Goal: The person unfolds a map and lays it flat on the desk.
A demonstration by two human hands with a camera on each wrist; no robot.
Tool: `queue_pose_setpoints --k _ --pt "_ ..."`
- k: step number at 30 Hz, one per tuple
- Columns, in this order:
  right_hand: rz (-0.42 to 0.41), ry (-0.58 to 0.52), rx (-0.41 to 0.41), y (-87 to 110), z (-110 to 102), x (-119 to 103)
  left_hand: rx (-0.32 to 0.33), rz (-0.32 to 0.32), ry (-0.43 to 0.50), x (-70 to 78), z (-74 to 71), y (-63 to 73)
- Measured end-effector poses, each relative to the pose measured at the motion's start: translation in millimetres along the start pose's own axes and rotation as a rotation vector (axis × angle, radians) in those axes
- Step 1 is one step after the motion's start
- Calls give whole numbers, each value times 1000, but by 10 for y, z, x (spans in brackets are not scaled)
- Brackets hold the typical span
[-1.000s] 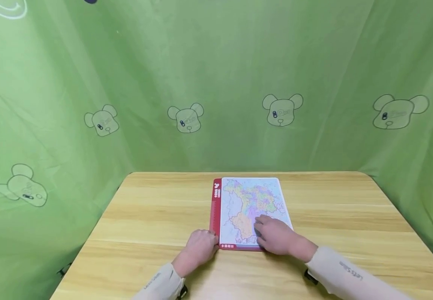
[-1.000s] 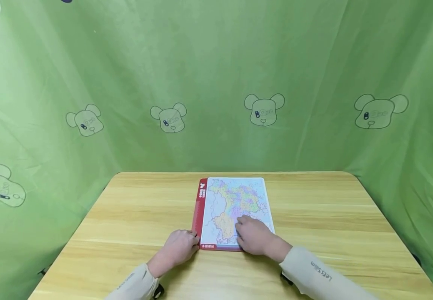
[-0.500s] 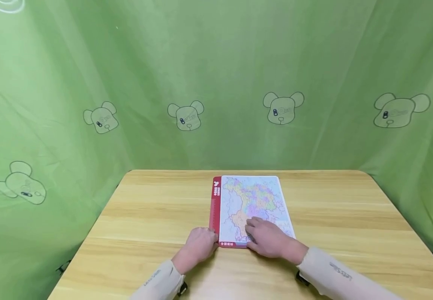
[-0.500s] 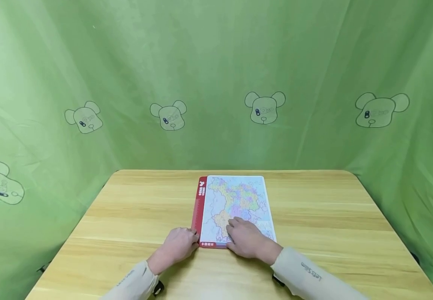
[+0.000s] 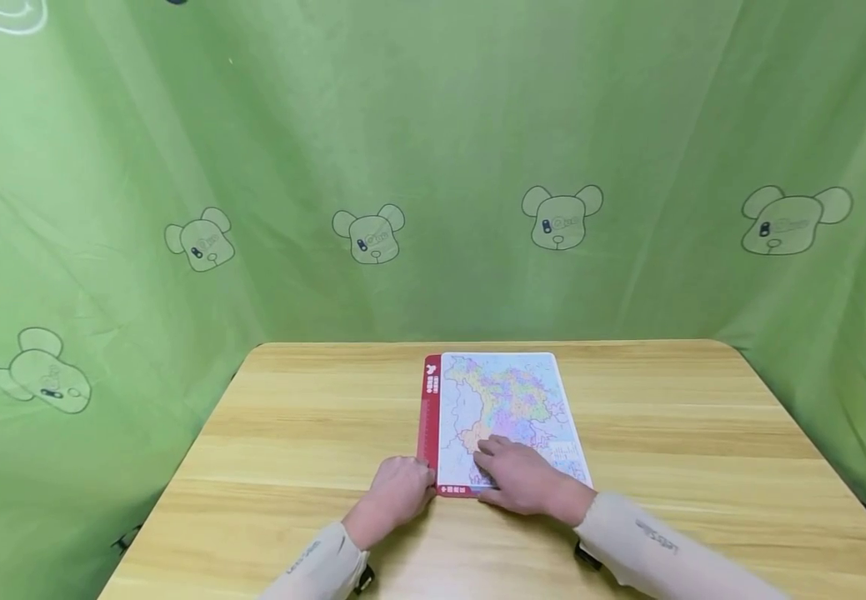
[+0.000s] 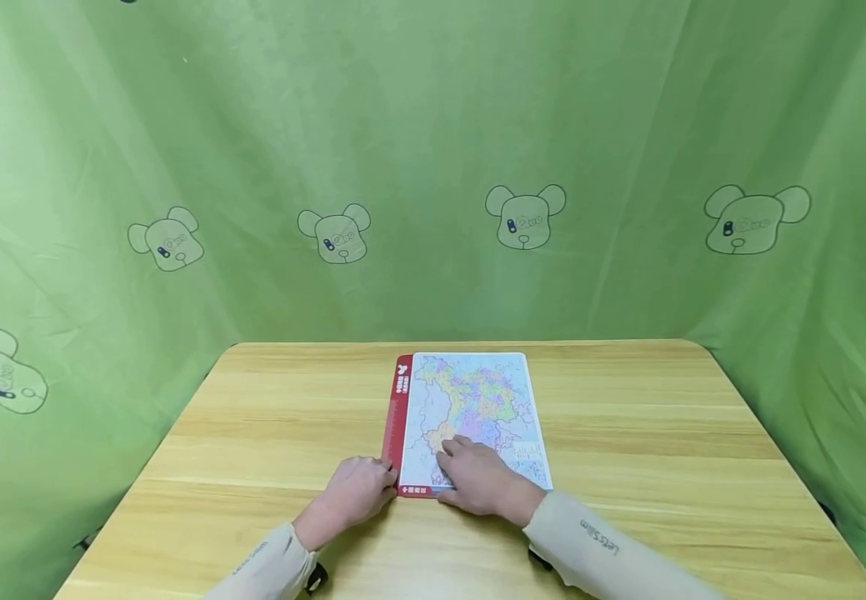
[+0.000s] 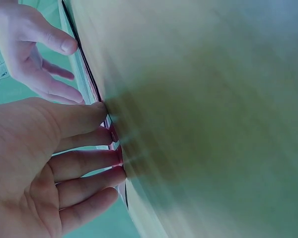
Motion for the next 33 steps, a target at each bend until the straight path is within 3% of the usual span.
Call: queue_pose_setpoints --k 19,33 --pt "-8 22 -33 -130 65 -94 -27 6 -30 5 12 29" --pt "-52 2 29 -85 -23 -43 -14 8 -16 -5 24 24"
Point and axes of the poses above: each hand's wrist, its own y-axis away from the middle knuckle, its own z-axis out of the palm, x = y × z, the point moved 4 cm from there along -y, towards the middle knuckle, and after that the axes turned 8 degrees about y, right-handed, at the moved point
